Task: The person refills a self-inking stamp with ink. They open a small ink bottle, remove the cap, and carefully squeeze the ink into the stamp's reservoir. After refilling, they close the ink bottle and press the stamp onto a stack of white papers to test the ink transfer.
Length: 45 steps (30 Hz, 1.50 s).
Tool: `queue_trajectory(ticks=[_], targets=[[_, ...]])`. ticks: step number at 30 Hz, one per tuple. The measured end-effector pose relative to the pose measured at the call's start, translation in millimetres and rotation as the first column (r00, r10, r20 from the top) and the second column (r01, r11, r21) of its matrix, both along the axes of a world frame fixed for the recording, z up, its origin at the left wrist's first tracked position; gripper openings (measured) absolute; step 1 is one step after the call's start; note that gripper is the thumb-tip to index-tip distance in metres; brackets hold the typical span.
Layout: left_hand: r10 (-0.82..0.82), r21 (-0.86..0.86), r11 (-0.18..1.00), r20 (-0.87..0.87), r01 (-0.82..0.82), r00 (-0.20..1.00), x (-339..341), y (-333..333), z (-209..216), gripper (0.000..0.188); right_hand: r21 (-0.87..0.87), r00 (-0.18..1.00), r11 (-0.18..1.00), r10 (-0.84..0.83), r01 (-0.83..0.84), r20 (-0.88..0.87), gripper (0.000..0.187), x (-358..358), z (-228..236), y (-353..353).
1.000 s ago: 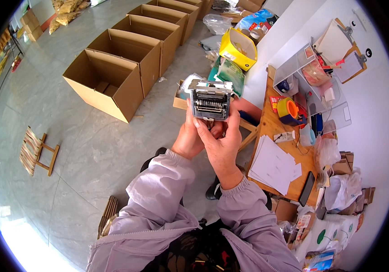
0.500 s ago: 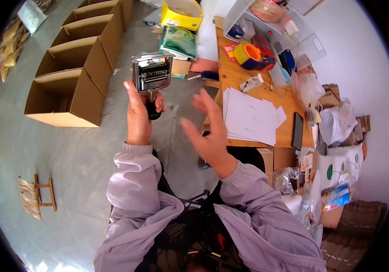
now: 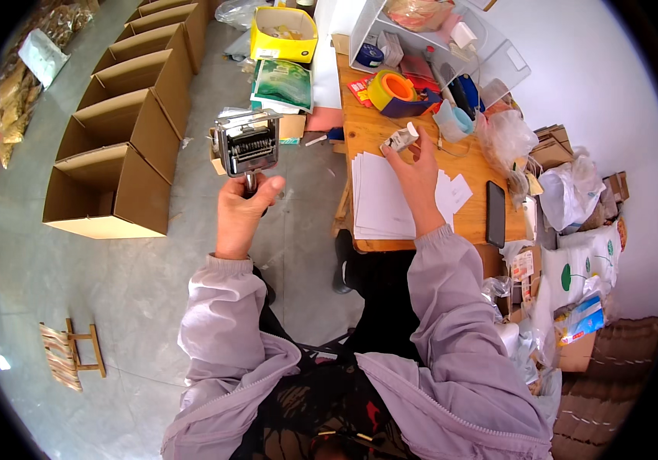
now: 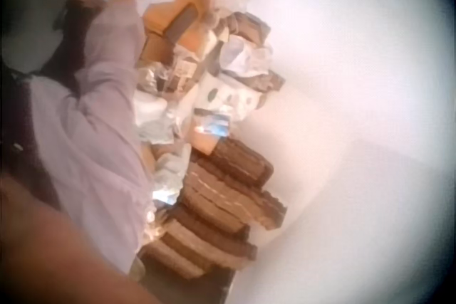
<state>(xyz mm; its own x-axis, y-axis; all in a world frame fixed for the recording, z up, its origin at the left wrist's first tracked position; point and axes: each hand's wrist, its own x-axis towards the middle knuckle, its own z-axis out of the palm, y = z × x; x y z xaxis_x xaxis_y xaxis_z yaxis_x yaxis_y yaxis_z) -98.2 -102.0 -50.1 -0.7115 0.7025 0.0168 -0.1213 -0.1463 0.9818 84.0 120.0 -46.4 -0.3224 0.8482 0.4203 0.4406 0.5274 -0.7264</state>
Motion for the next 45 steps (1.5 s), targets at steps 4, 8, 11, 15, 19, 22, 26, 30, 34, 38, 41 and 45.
queue_trajectory(ticks=[4,8,11,15,19,22,26,30,34,38,41,45], targets=[[0.015,0.018,1.000,0.022,-0.015,1.000,-1.0,2.9,-4.5,0.026,-0.215,0.987,0.972,0.065,-0.095,-0.144,0.058,-6.9,-5.9,11.6],[0.033,0.034,0.999,0.032,-0.034,0.999,2.8,6.8,-2.5,0.025,-0.134,0.993,0.988,0.064,-0.076,-0.095,0.049,-8.3,-1.3,10.4],[0.035,0.030,0.999,0.041,-0.036,0.999,1.7,6.8,-2.9,0.024,-0.118,0.989,0.988,0.088,-0.102,-0.120,0.044,-8.1,0.9,9.6],[0.041,0.101,0.994,0.071,-0.048,0.997,3.6,7.8,-2.0,0.028,-0.179,0.929,0.950,0.193,-0.258,-0.315,0.041,-18.0,20.0,-10.4],[0.063,0.090,0.994,-0.033,-0.060,0.997,8.5,9.1,0.3,0.041,-0.214,0.878,0.876,0.356,-0.433,-0.320,0.042,-47.1,42.9,-55.3],[-0.015,0.048,0.999,-0.103,0.020,0.995,10.1,5.8,4.2,0.044,-0.184,0.848,0.848,0.431,-0.498,-0.309,0.042,-73.0,53.1,-88.9],[0.036,0.002,0.999,-0.095,-0.036,0.995,10.5,7.8,-8.7,0.044,-0.210,0.826,0.815,0.465,-0.540,-0.318,0.042,-92.1,49.6,-101.1],[0.014,0.097,0.995,0.098,-0.023,0.995,5.3,2.5,3.8,0.041,-0.375,0.761,0.670,0.491,-0.641,-0.423,0.033,-90.2,63.5,-99.7],[-0.037,0.174,0.985,0.204,0.001,0.978,3.9,-1.2,12.0,0.039,-0.444,0.751,0.606,0.539,-0.660,-0.381,0.039,-88.2,69.1,-94.8],[-0.075,0.200,0.979,0.211,0.032,0.975,1.3,-2.5,11.8,0.039,-0.431,0.747,0.611,0.511,-0.664,-0.425,0.034,-90.3,71.1,-98.4],[-0.100,0.227,0.973,0.240,0.044,0.965,0.4,-3.5,10.5,0.039,-0.426,0.740,0.608,0.498,-0.670,-0.452,0.032,-91.1,70.8,-99.5],[-0.075,0.244,0.970,0.279,0.006,0.957,3.7,-0.7,10.8,0.040,-0.353,0.705,0.625,0.505,-0.696,-0.497,0.031,-90.4,66.4,-105.6]])
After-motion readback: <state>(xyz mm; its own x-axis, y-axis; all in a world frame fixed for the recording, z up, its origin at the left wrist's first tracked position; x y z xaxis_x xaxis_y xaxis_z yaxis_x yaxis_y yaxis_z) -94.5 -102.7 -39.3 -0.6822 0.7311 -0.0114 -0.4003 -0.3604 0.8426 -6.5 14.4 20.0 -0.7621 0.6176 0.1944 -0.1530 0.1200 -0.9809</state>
